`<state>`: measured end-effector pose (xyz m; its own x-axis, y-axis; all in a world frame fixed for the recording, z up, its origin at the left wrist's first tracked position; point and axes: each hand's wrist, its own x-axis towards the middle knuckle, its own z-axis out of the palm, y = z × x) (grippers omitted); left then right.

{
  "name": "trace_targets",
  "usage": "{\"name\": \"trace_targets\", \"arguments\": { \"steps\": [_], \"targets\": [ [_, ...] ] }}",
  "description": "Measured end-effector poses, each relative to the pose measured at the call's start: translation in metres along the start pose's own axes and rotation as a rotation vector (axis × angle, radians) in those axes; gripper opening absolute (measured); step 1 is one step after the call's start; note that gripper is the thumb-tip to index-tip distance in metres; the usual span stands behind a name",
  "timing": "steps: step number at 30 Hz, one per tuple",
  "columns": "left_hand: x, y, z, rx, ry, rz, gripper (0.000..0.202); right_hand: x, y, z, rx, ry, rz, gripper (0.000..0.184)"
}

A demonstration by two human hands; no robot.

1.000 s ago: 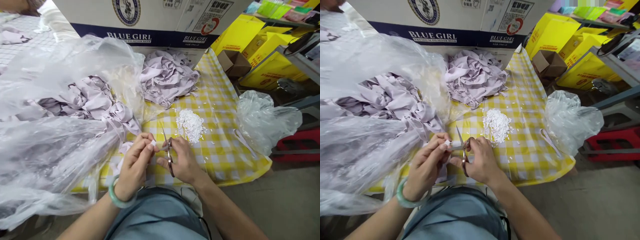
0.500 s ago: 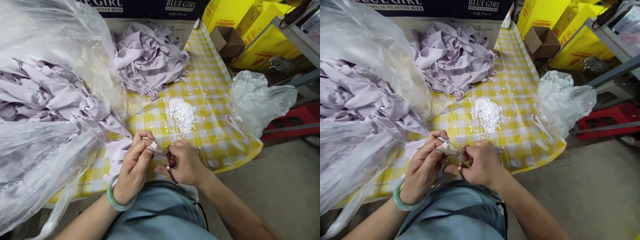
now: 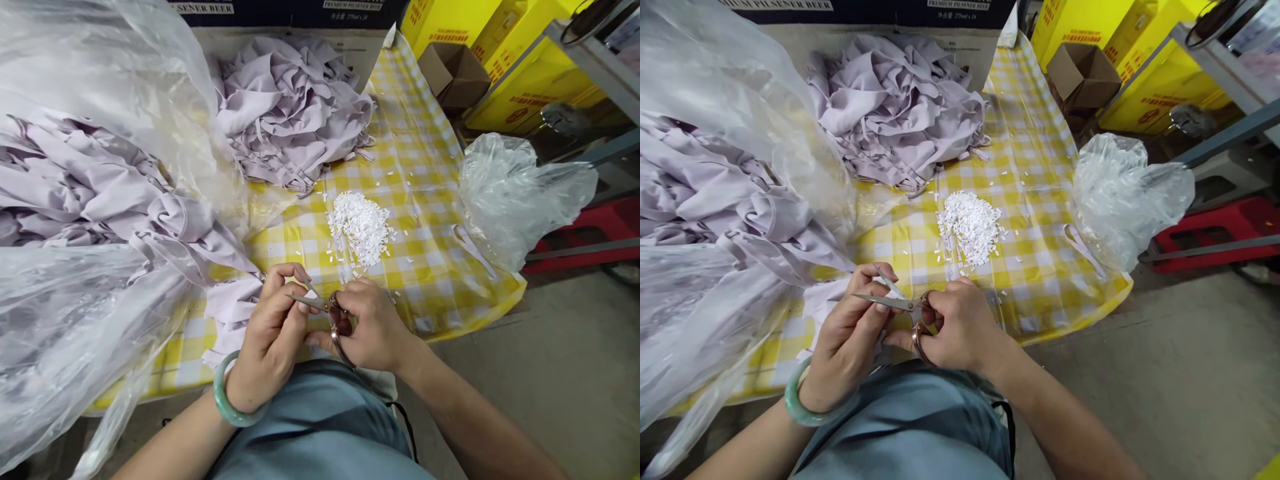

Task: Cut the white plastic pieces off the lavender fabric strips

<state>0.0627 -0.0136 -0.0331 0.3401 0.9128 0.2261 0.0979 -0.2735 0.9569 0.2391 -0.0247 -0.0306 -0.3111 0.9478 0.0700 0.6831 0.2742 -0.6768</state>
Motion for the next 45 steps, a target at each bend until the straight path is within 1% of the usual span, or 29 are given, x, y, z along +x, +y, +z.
{"name": "trace_targets", "arguments": {
  "steps": [5,9,13,16,18,20,21,24,26,28,29,30,31,32,34,35,36,38,39,40,41,43,45],
  "targets": [
    [-0.001,-0.001,0.001,0.017,-0.01,0.031,0.022,-0.002,0.0,0.0,-0.009,0.016,-0.002,0.047],
    [0.003,-0.001,0.004,0.039,-0.034,0.028,0.023,-0.007,0.004,0.0,-0.079,0.035,0.027,0.045],
    [0.012,-0.003,0.012,0.046,-0.086,0.013,0.023,-0.016,0.015,-0.001,-0.197,0.05,0.115,0.041],
    [0.018,-0.007,0.018,0.026,-0.133,-0.017,0.023,-0.023,0.027,-0.002,-0.228,0.063,0.227,0.038],
    [0.021,-0.009,0.021,0.007,-0.146,-0.053,0.025,-0.027,0.033,-0.004,-0.136,0.085,0.321,0.04],
    [0.022,-0.009,0.022,-0.005,-0.133,-0.099,0.026,-0.03,0.036,-0.007,0.045,0.109,0.394,0.042],
    [0.022,-0.008,0.023,-0.012,-0.123,-0.119,0.027,-0.031,0.035,-0.008,0.146,0.12,0.4,0.04],
    [0.019,0.003,0.026,-0.054,-0.123,-0.125,0.026,-0.03,0.026,-0.005,0.418,0.138,0.296,0.035],
    [0.016,0.013,0.025,-0.094,-0.191,-0.07,0.023,-0.028,0.017,0.0,0.593,0.135,0.242,0.034],
    [0.013,0.022,0.019,-0.099,-0.273,0.004,0.021,-0.024,0.01,0.006,0.72,0.121,0.239,0.028],
    [0.01,0.026,0.013,-0.073,-0.294,0.034,0.019,-0.022,0.008,0.009,0.758,0.131,0.248,0.025],
    [0.006,0.028,0.004,-0.021,-0.279,0.053,0.017,-0.02,0.007,0.011,0.779,0.141,0.256,0.025],
    [0.001,0.029,-0.007,0.057,-0.221,0.059,0.017,-0.019,0.008,0.013,0.782,0.152,0.269,0.025],
    [-0.004,0.027,-0.021,0.16,-0.127,0.058,0.018,-0.018,0.009,0.015,0.768,0.167,0.288,0.025],
    [-0.017,0.018,-0.05,0.41,0.074,0.039,0.018,-0.019,0.014,0.017,0.68,0.216,0.316,0.022],
    [-0.023,0.011,-0.064,0.546,0.124,0.035,0.018,-0.019,0.016,0.018,0.605,0.259,0.31,0.019],
    [-0.028,0.003,-0.077,0.677,0.106,0.032,0.019,-0.019,0.018,0.019,0.526,0.319,0.287,0.016],
    [-0.036,-0.013,-0.094,0.891,-0.018,0.042,0.021,-0.018,0.016,0.022,0.394,0.445,0.195,0.014],
    [-0.039,-0.019,-0.098,0.956,-0.077,0.054,0.019,-0.015,0.013,0.025,0.343,0.479,0.139,0.017],
    [-0.04,-0.023,-0.1,0.988,-0.11,0.071,0.016,-0.011,0.008,0.029,0.302,0.484,0.083,0.019],
    [-0.041,-0.025,-0.1,0.987,-0.121,0.092,0.014,-0.006,0.002,0.035,0.271,0.457,0.025,0.022],
    [-0.04,-0.021,-0.096,0.893,-0.104,0.119,0.014,0.007,-0.012,0.05,0.237,0.342,-0.095,0.025],
    [-0.038,-0.01,-0.092,0.724,-0.054,0.084,0.012,0.023,-0.023,0.065,0.266,0.227,-0.178,0.026]
  ]
}}
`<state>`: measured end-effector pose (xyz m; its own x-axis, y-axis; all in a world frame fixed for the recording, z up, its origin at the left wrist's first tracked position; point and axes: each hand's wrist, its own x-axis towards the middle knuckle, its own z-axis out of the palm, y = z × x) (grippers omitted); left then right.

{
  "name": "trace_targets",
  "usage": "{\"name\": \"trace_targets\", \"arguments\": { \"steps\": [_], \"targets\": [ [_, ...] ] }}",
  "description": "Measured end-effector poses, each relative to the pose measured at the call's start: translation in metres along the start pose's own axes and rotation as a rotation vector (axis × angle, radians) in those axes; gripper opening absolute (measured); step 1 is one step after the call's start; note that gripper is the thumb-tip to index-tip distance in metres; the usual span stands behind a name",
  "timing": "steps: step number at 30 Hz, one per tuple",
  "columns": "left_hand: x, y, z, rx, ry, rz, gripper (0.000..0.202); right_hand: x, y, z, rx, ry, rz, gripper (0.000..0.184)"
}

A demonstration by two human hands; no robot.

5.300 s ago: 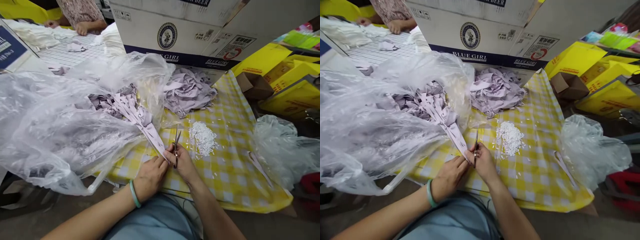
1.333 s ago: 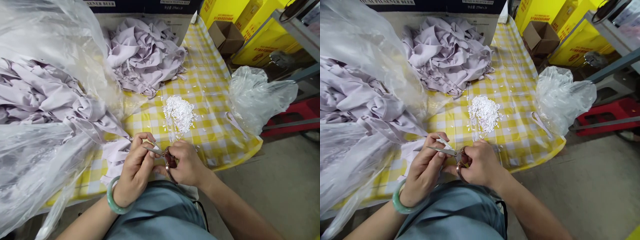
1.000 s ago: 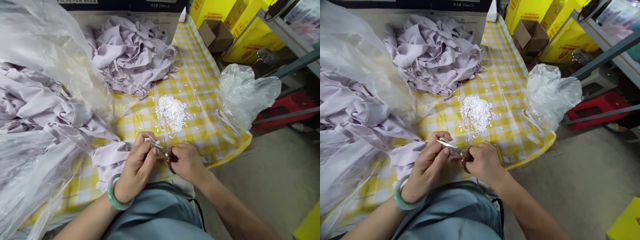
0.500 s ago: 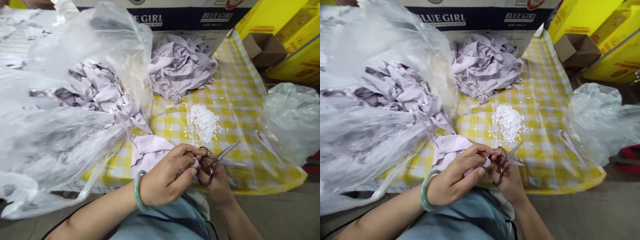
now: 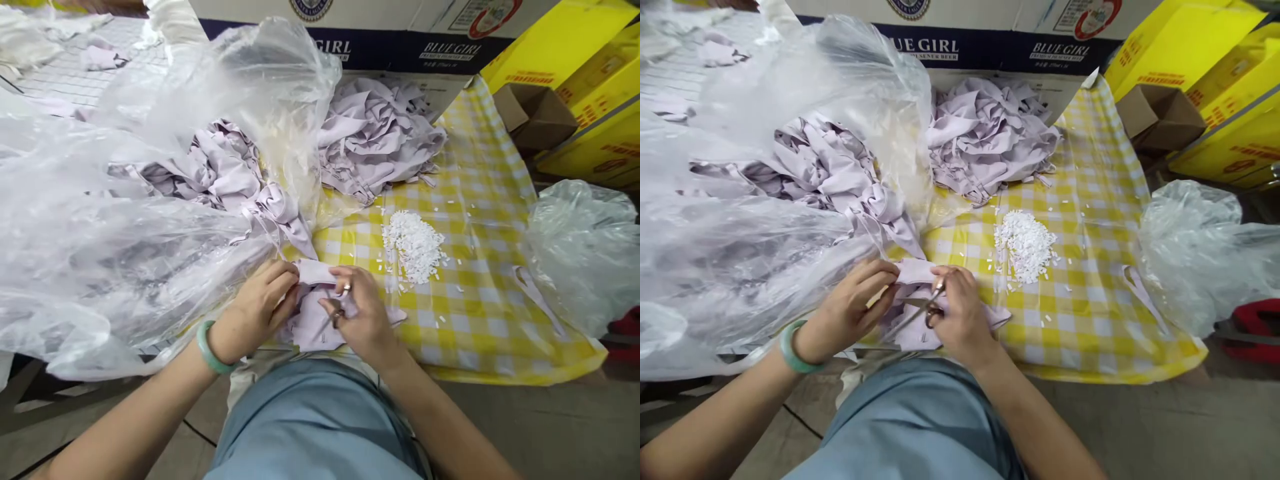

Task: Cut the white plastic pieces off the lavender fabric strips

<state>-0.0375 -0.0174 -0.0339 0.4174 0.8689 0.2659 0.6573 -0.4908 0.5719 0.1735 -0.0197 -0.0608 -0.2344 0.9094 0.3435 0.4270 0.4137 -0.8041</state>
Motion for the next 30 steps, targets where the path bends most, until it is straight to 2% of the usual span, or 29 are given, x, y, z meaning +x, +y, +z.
{"name": "trace_targets", "arguments": {
  "steps": [2,4,6,9,13,16,18,20,22,23,26,28,30],
  "targets": [
    [0.002,0.011,-0.009,-0.224,-0.005,-0.145,0.014,0.014,-0.001,0.013,0.072,-0.036,0.048,0.026],
    [0.003,0.02,-0.02,-0.462,-0.083,-0.319,0.022,0.027,-0.002,0.017,0.146,-0.015,0.172,0.022],
    [0.004,0.026,-0.028,-0.645,-0.175,-0.431,0.03,0.037,-0.004,0.014,0.242,-0.002,0.255,0.017],
    [0.008,0.033,-0.031,-0.78,-0.197,-0.463,0.031,0.043,-0.012,0.009,0.388,-0.038,0.312,0.014],
    [0.022,0.043,-0.021,-0.926,-0.085,-0.483,0.022,0.036,-0.018,0.017,0.546,-0.027,0.396,0.02],
    [0.035,0.047,-0.014,-1.121,-0.026,-0.569,0.019,0.03,-0.015,0.019,0.552,0.04,0.451,0.021],
    [0.04,0.047,-0.013,-1.276,-0.095,-0.669,0.02,0.028,-0.01,0.014,0.487,0.092,0.457,0.018],
    [0.044,0.046,-0.014,-1.324,-0.202,-0.747,0.024,0.029,-0.006,0.007,0.446,0.138,0.448,0.016],
    [0.046,0.046,-0.015,-1.191,-0.205,-0.698,0.03,0.029,-0.002,0.002,0.454,0.157,0.443,0.014],
    [0.047,0.047,-0.015,-1.062,-0.146,-0.623,0.03,0.029,-0.002,0.002,0.461,0.161,0.439,0.014],
    [0.051,0.05,-0.006,-0.691,0.128,-0.335,0.025,0.025,-0.004,0.012,0.496,0.159,0.429,0.014],
    [0.055,0.051,0.004,-0.711,0.206,-0.284,0.026,0.021,-0.006,0.019,0.541,0.128,0.427,0.015],
    [0.057,0.05,0.016,-0.877,0.207,-0.363,0.028,0.017,-0.007,0.018,0.58,0.05,0.411,0.015]
  ]
}}
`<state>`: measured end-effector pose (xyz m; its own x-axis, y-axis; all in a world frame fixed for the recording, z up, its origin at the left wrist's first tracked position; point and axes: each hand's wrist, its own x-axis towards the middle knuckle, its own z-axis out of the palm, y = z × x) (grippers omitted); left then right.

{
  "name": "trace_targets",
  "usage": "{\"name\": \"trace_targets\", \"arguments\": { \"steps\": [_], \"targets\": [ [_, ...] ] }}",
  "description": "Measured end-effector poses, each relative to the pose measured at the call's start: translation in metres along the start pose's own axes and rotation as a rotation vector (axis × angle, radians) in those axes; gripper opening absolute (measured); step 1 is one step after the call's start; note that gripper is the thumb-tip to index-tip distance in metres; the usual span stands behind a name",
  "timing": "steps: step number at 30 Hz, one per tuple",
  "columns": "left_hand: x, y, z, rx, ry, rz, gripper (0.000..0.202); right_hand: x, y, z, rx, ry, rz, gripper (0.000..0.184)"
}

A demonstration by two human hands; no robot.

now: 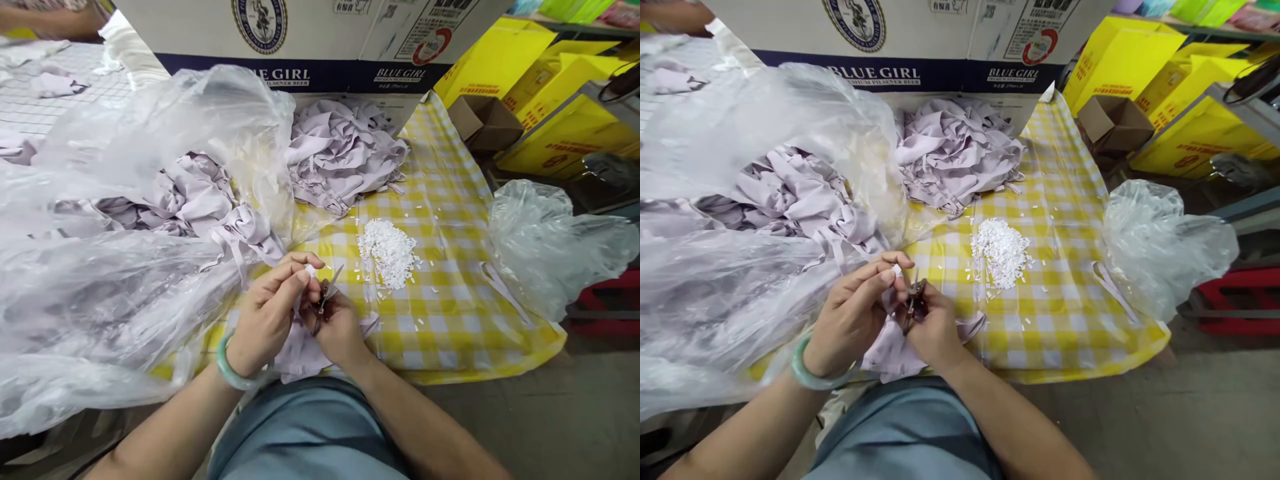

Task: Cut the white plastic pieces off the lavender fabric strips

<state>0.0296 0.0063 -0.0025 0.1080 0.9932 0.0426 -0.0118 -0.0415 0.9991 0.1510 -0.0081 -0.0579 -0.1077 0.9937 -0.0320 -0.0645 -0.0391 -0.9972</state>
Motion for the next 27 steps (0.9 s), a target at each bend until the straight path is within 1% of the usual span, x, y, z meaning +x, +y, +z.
{"name": "trace_targets", "arguments": {
  "steps": [1,3,6,7,9,11,14,19,24,27],
  "targets": [
    [0.0,-0.005,0.003,-0.06,0.009,-0.051,0.028,-0.002,-0.002,-0.005,-0.032,-0.036,-0.006,0.015],
    [0.0,-0.012,0.008,-0.081,0.026,-0.09,0.027,-0.004,-0.009,-0.023,-0.221,-0.071,-0.049,0.021],
    [-0.003,-0.016,0.013,0.021,0.001,-0.036,0.028,-0.006,-0.024,-0.055,-0.606,-0.113,-0.13,0.031],
    [-0.004,-0.015,0.014,0.055,-0.015,-0.006,0.028,-0.006,-0.028,-0.063,-0.688,-0.146,-0.142,0.034],
    [-0.005,-0.015,0.018,0.097,-0.053,0.052,0.028,-0.008,-0.034,-0.073,-0.776,-0.198,-0.141,0.04],
    [-0.006,-0.014,0.021,0.117,-0.088,0.095,0.028,-0.009,-0.036,-0.076,-0.814,-0.21,-0.122,0.046],
    [-0.006,-0.015,0.024,0.152,-0.122,0.118,0.029,-0.011,-0.034,-0.075,-0.814,-0.224,-0.1,0.049],
    [-0.005,-0.019,0.024,0.183,-0.147,0.14,0.028,-0.01,-0.033,-0.077,-0.824,-0.247,-0.107,0.048],
    [-0.005,-0.021,0.023,0.209,-0.197,0.198,0.026,-0.009,-0.033,-0.079,-0.834,-0.242,-0.112,0.047],
    [-0.006,-0.022,0.024,0.202,-0.205,0.214,0.022,-0.009,-0.031,-0.08,-0.83,-0.236,-0.111,0.046]
  ]
}}
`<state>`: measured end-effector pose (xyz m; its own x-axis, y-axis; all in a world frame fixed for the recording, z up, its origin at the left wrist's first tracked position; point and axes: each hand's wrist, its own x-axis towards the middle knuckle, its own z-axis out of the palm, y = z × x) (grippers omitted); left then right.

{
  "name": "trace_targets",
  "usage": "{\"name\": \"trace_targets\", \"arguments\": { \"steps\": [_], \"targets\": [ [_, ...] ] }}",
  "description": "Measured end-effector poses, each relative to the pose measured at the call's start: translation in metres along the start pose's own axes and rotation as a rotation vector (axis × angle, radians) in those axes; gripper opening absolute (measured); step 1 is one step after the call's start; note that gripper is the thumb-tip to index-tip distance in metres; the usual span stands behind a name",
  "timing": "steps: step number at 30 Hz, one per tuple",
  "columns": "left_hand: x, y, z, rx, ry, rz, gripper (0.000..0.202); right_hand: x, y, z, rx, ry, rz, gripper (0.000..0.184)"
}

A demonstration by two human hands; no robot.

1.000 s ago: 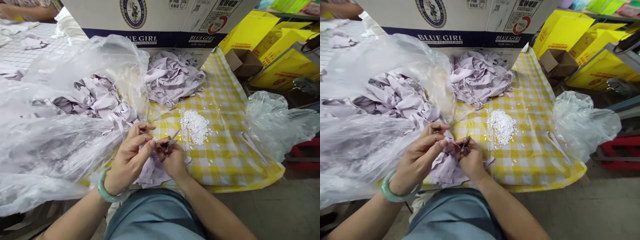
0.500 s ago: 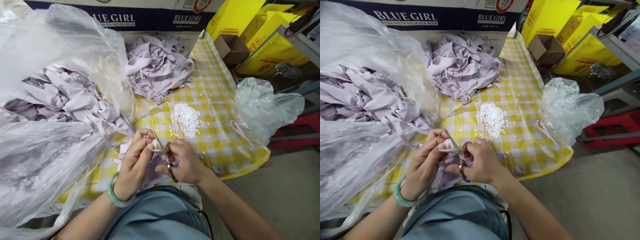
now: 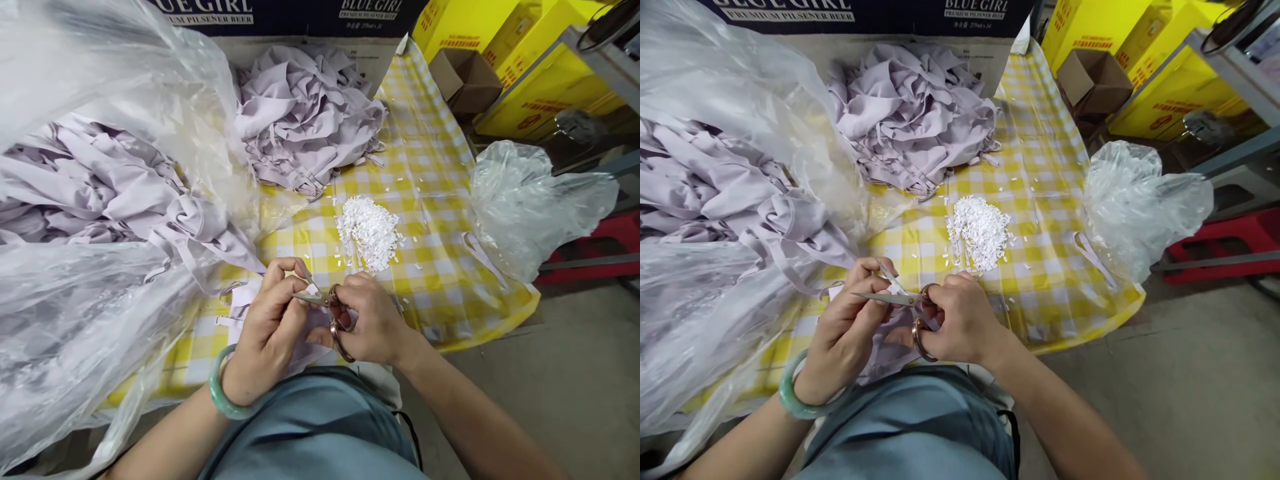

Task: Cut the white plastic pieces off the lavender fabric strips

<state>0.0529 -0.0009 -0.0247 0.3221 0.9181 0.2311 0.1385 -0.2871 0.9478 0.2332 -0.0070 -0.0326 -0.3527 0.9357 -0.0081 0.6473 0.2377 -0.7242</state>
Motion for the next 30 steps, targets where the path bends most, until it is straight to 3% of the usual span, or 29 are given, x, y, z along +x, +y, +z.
{"name": "trace_targets", "arguments": {
  "steps": [15,20,24,27,30],
  "targets": [
    [0.005,0.0,0.006,0.062,-0.084,0.035,0.024,-0.013,0.012,0.004,-0.096,0.083,-0.033,0.038],
    [0.015,-0.005,0.02,0.074,-0.182,0.015,0.024,-0.03,0.025,0.006,-0.197,0.107,0.123,0.032],
    [0.021,-0.005,0.025,0.065,-0.219,-0.023,0.024,-0.039,0.033,-0.001,-0.114,0.139,0.276,0.03],
    [0.012,0.005,0.011,0.081,-0.28,-0.034,0.023,-0.042,0.031,-0.007,-0.041,0.261,0.207,0.022],
    [-0.014,0.014,-0.019,0.149,-0.467,-0.033,0.018,-0.045,0.025,0.002,-0.066,0.275,-0.012,0.039]
  ]
}}
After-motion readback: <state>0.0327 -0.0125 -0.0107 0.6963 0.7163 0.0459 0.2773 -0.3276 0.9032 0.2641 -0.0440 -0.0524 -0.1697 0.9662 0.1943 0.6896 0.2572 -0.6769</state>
